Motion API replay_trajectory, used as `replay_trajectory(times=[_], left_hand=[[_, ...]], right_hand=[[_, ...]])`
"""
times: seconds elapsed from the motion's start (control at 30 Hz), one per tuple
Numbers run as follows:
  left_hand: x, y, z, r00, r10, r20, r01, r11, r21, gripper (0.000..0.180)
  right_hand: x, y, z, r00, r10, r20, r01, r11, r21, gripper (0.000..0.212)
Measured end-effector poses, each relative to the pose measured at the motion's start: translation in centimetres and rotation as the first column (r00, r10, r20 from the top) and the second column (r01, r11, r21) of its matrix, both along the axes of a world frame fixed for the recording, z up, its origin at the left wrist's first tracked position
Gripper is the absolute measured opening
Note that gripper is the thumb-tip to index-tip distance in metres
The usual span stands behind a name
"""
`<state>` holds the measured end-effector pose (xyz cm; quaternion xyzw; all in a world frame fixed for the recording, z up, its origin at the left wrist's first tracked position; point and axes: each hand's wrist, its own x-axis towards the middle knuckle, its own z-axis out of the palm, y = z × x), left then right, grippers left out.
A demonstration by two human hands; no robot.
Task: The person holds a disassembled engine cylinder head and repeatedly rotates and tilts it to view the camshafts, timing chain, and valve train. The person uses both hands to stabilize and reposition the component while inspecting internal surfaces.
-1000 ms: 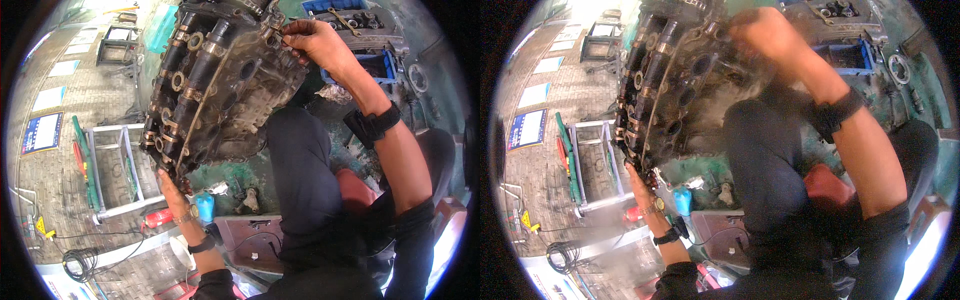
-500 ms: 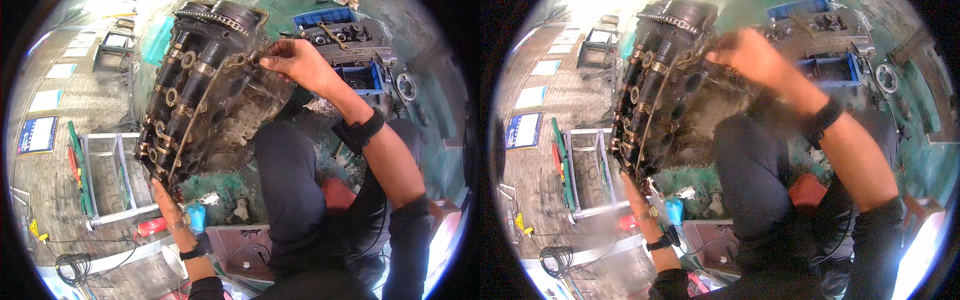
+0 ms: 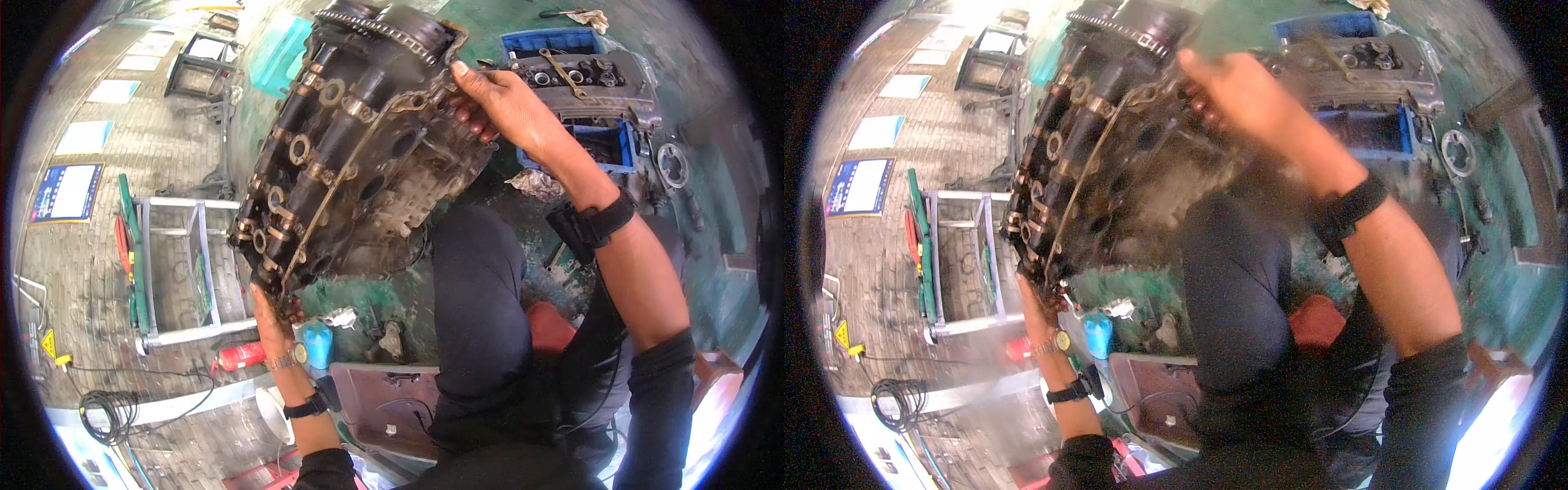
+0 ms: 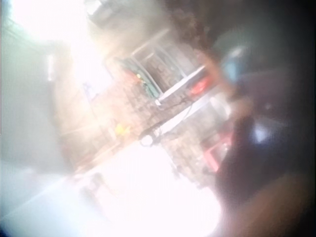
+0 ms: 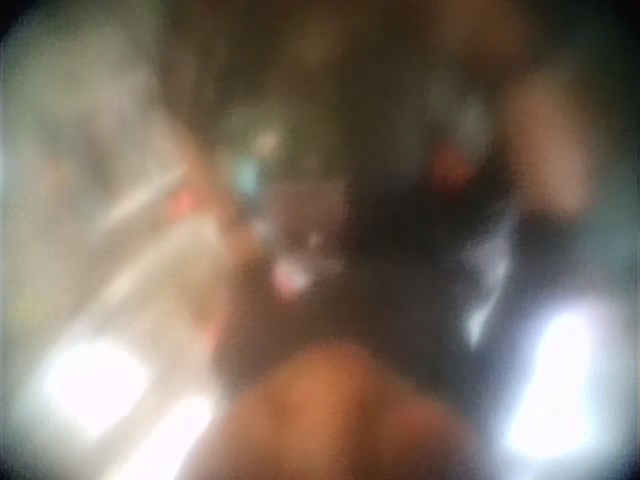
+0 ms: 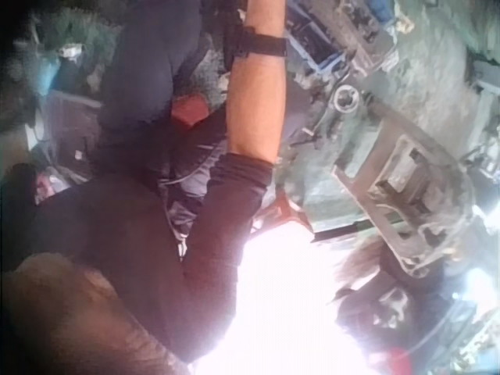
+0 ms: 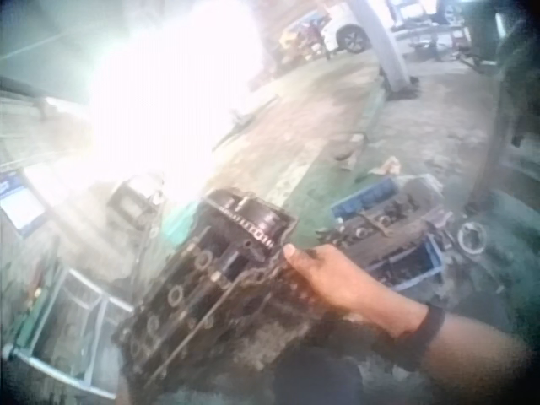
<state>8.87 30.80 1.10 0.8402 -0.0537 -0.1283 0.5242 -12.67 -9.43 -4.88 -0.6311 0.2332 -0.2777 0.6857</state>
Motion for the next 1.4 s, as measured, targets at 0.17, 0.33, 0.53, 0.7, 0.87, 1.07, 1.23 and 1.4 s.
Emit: replay_trajectory(times=[0.17, 0.33, 0.53, 0.7, 0.87, 1.07, 1.23, 1.4], left_hand=[[0.2, 0.6, 0.8, 0.994, -0.100, -0.036, 0.099, 0.995, -0.027, 0.071], [-0.3, 0.1, 1.5, 0.990, -0.043, -0.133, 0.035, 0.998, -0.055, 0.058], [-0.5, -0.2, 0.6, 0.999, 0.005, -0.032, -0.009, 0.993, -0.121, 0.062], [-0.8, 0.2, 0.9, 0.997, -0.068, -0.028, 0.067, 0.997, -0.035, 0.068], [-1.4, 1.4, 0.7, 0.946, -0.140, 0.293, 0.113, 0.988, 0.105, 0.059], [0.8, 2.0, 1.3, 0.847, -0.125, 0.517, -0.008, 0.969, 0.247, 0.040], [1.0, 0.9, 3.5, 0.712, -0.404, 0.575, 0.083, 0.861, 0.501, 0.053], [2.4, -0.6, 5.4, 0.497, -0.731, 0.468, 0.146, 0.602, 0.785, 0.054]], right_hand=[[1.0, 0.0, -0.5, 0.999, -0.034, -0.033, 0.036, 0.999, 0.038, 0.070], [1.1, -0.4, -1.1, 0.998, -0.055, -0.043, 0.054, 0.998, -0.013, 0.063], [0.8, 0.2, -0.2, 0.996, -0.071, -0.062, 0.079, 0.989, 0.124, 0.057], [0.7, 0.8, 0.6, 0.986, -0.126, -0.105, 0.141, 0.979, 0.145, 0.056], [0.7, 0.4, -0.1, 0.989, -0.122, -0.089, 0.129, 0.988, 0.083, 0.059], [0.7, 0.1, -0.7, 0.990, -0.110, -0.083, 0.117, 0.990, 0.084, 0.059], [0.4, -0.2, -1.0, 0.991, -0.097, -0.092, 0.105, 0.991, 0.083, 0.058], [0.5, -0.5, -1.2, 0.991, -0.064, -0.114, 0.073, 0.995, 0.075, 0.059]])
